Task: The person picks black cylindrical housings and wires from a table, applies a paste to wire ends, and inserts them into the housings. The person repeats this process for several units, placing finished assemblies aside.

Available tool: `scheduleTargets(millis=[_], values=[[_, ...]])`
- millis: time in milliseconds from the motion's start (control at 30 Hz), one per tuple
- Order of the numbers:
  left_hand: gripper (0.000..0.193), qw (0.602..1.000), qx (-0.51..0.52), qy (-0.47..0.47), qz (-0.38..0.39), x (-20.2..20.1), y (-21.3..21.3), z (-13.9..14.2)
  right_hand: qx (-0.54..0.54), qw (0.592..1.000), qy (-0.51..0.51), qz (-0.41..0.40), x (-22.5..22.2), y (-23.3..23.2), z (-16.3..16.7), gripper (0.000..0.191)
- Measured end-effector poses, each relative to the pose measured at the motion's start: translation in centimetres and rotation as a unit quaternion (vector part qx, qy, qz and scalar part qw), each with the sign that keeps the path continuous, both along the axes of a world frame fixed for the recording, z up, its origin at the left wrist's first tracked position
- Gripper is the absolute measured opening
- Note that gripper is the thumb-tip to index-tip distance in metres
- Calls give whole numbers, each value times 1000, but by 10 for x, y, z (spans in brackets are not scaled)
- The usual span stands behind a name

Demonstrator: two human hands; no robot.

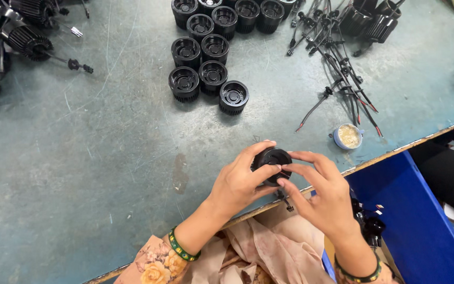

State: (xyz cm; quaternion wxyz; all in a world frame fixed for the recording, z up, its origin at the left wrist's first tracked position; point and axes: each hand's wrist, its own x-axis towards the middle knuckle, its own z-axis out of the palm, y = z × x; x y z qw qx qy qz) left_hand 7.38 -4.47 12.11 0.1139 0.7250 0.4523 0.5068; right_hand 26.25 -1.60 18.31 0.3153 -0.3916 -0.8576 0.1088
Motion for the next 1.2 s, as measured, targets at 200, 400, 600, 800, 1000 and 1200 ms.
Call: scheduleTargets(millis=[200, 400, 600, 800, 1000, 1200], values=[[44, 998, 10, 48, 33, 4, 1, -4, 24, 997, -73, -12, -5, 7, -1, 18], [59, 999, -28, 19, 36, 6, 0, -6, 68, 993, -96, 21, -8, 14, -6, 14], [65, 998, -58, 0, 21, 9, 0, -5, 59, 992, -93, 70, 2, 21, -5, 16], [63, 998, -55, -16, -6, 12, -2, 1, 95, 984, -110, 99, 16, 20, -3, 15], [64, 995, -73, -60, -21, 9, -4, 9, 177, 971, -118, 109, 30, 16, 10, 14], [63, 992, -93, -84, -23, 7, -1, 8, 215, 965, -135, 66, 48, 18, 35, 13]])
